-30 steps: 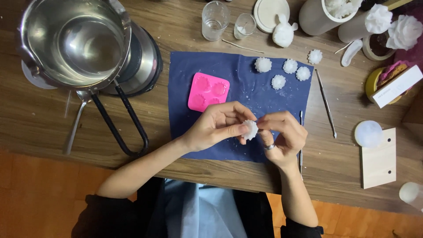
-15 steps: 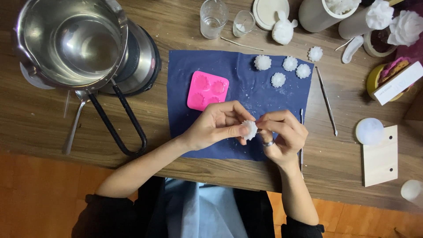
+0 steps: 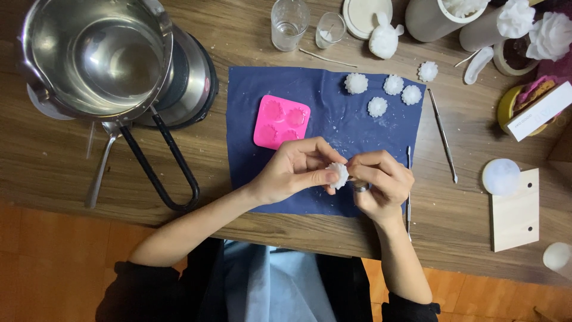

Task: A person is seen demolding small white wax flowers from a pink silicone mold and then using a fine metal tool to clean and refine the edges of each piece.

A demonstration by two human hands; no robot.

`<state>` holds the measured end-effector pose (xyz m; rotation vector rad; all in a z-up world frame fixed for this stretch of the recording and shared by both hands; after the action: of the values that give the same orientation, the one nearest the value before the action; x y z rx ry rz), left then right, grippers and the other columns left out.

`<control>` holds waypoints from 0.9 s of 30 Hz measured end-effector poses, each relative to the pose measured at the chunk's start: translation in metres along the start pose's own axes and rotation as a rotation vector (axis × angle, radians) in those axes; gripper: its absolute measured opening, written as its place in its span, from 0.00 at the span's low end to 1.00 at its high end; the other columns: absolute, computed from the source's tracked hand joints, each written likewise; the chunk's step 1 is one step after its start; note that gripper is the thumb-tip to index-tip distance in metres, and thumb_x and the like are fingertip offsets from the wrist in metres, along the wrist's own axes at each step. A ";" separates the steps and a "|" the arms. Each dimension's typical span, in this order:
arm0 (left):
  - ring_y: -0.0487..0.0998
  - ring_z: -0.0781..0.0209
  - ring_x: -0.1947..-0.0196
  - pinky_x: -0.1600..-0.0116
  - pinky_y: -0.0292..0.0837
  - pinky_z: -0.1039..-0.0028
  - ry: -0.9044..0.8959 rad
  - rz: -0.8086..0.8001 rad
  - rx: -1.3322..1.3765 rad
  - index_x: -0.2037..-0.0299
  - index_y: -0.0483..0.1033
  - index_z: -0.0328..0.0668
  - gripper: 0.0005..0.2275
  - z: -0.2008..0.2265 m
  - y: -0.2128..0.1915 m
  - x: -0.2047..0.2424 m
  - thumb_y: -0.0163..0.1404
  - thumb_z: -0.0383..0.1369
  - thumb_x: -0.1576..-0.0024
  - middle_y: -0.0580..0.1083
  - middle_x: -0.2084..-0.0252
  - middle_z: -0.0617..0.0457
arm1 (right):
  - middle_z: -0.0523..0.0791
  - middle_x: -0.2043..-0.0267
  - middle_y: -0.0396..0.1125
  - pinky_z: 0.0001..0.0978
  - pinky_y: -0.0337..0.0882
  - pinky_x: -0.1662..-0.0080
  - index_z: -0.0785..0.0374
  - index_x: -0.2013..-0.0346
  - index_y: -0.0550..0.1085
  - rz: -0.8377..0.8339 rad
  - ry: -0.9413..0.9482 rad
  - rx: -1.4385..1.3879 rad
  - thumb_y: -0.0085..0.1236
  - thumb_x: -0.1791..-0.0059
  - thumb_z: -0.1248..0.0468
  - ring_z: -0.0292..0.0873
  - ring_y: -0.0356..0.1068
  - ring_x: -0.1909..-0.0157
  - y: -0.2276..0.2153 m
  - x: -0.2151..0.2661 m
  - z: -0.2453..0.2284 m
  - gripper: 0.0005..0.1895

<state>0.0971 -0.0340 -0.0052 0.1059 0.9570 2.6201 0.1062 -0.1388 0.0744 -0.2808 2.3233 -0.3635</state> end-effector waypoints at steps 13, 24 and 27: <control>0.78 0.63 0.71 0.63 0.79 0.75 0.033 0.036 -0.046 0.56 0.70 0.26 0.10 0.000 -0.005 0.000 0.52 0.22 0.47 0.73 0.68 0.44 | 0.43 0.81 0.66 0.28 0.59 0.84 0.56 0.84 0.75 -0.044 -0.020 0.080 0.51 0.58 0.76 0.41 0.48 0.91 0.003 0.001 0.003 0.14; 0.78 0.64 0.71 0.63 0.78 0.78 0.132 0.077 -0.197 0.56 0.71 0.30 0.11 0.014 -0.022 -0.009 0.54 0.24 0.47 0.74 0.67 0.46 | 0.44 0.83 0.64 0.24 0.64 0.79 0.64 0.80 0.73 -0.172 0.218 -0.267 0.55 0.53 0.58 0.37 0.63 0.85 0.016 -0.013 0.013 0.15; 0.78 0.65 0.71 0.63 0.77 0.77 0.150 0.081 -0.196 0.55 0.70 0.29 0.13 0.018 -0.024 -0.010 0.55 0.25 0.48 0.73 0.67 0.46 | 0.44 0.82 0.64 0.26 0.64 0.78 0.63 0.80 0.72 -0.145 0.122 -0.126 0.57 0.54 0.56 0.40 0.61 0.85 0.007 -0.014 0.009 0.16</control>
<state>0.1172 -0.0099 -0.0060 -0.1037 0.7505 2.8135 0.1212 -0.1293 0.0752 -0.5040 2.4568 -0.3130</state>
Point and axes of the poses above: each hand's wrist, its own x-axis away from the middle knuckle, its own y-axis out of the palm, z = x × y, the point moved 10 cm from there along -x, towards the middle knuckle
